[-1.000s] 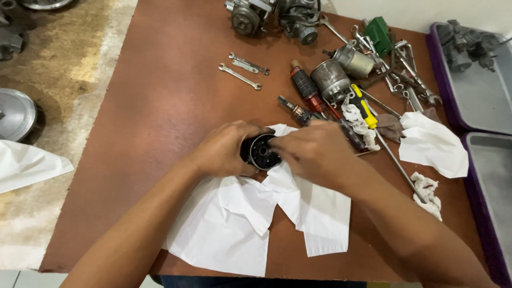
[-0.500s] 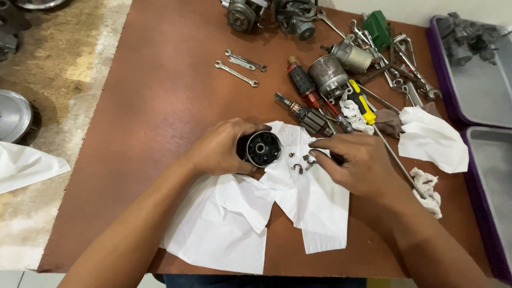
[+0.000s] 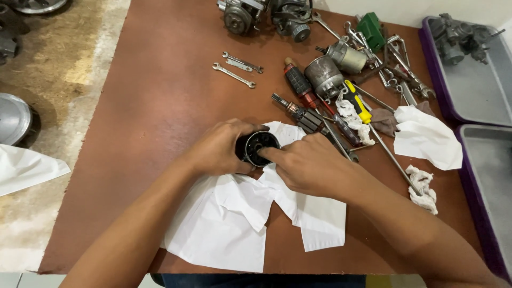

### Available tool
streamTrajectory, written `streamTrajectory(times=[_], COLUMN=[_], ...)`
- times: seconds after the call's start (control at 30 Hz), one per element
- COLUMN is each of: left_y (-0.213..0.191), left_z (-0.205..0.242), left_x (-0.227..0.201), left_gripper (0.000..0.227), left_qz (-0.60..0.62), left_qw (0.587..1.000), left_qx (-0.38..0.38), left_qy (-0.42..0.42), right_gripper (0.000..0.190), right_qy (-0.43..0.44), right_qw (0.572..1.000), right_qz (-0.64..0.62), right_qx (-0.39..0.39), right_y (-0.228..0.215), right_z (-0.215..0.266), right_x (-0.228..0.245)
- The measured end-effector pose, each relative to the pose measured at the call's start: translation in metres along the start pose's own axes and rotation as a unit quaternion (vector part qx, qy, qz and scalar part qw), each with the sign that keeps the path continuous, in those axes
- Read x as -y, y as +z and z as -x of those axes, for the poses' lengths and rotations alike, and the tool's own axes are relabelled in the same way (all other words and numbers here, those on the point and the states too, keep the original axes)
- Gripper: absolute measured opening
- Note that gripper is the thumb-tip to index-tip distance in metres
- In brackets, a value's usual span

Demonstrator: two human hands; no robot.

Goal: The person assembles a small mechanical component by inserting a black circular part into a cylindrical housing. They then use a screwdriver to tighten screws and secure the assembly, placing small metal pieces onto a white cloth on the table.

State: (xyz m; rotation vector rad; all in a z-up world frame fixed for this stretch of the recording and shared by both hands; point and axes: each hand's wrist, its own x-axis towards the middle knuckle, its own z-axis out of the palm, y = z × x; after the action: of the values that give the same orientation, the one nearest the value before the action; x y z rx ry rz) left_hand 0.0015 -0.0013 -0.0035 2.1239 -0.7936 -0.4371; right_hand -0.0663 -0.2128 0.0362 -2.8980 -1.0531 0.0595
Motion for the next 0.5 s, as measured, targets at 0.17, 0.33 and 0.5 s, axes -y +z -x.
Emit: streamTrajectory(times=[0.17, 0.33, 0.5], left_y=[0.001, 0.004, 0.005], left_z=[0.002, 0.001, -0.002], left_x=[0.003, 0.006, 0.008], left_gripper=[0.08, 0.082, 0.069], left_qz=[-0.013, -0.018, -0.01], left_qw=[1.0, 1.0, 1.0], left_qx=[0.005, 0.008, -0.008], left_qy=[0.006, 0.014, 0.0], right_gripper=[0.032, 0.034, 0.044], right_qy=[0.028, 0.055, 0.095], right_qw=[0.998, 0.993, 0.979], right_qz=[0.016, 0.017, -0.021], right_qx=[0.06, 0.107, 0.181], right_y=[0.006, -0.001, -0.013], right_z=[-0.006, -0.011, -0.02], right_x=[0.0, 0.004, 0.006])
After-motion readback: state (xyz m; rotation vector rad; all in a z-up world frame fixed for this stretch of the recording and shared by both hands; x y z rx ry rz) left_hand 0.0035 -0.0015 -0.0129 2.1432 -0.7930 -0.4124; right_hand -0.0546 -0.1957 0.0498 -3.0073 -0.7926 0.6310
